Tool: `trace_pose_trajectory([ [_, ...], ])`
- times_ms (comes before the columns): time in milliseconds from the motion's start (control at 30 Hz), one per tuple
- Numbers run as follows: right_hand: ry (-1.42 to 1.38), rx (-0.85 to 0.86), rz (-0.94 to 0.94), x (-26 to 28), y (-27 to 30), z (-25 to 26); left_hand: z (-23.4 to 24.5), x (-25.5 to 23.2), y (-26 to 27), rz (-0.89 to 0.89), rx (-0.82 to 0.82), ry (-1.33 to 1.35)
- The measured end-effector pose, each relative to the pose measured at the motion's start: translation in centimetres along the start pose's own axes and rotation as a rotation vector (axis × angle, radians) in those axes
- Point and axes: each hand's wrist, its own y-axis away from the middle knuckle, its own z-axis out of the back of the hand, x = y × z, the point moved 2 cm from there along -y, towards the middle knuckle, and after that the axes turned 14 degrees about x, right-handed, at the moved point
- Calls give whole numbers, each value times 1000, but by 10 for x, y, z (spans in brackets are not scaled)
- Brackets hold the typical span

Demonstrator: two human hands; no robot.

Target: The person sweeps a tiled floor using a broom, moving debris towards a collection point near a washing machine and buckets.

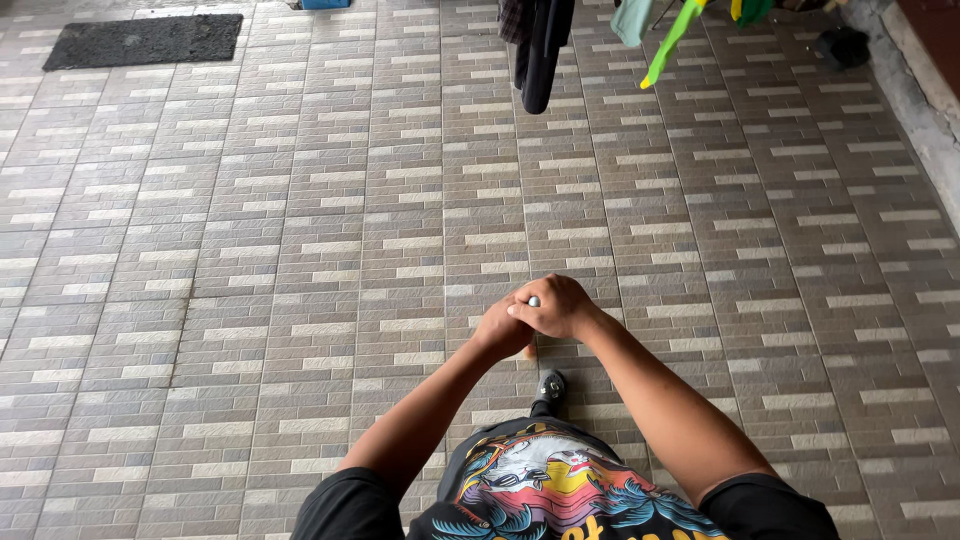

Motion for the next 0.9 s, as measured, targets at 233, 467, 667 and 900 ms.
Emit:
trace_pose_trajectory([
  [233, 15, 103, -10, -36, -27, 8, -53, 47, -45, -92, 163, -424],
  [467, -422, 222, 221, -110, -54, -8, -13, 47, -51, 161, 134, 41],
  [667, -615, 174, 255, -157, -68, -23, -8, 48, -72, 197, 180, -42],
  [900, -422, 28, 176, -153, -64, 56, 35, 7, -118, 187, 81, -77],
])
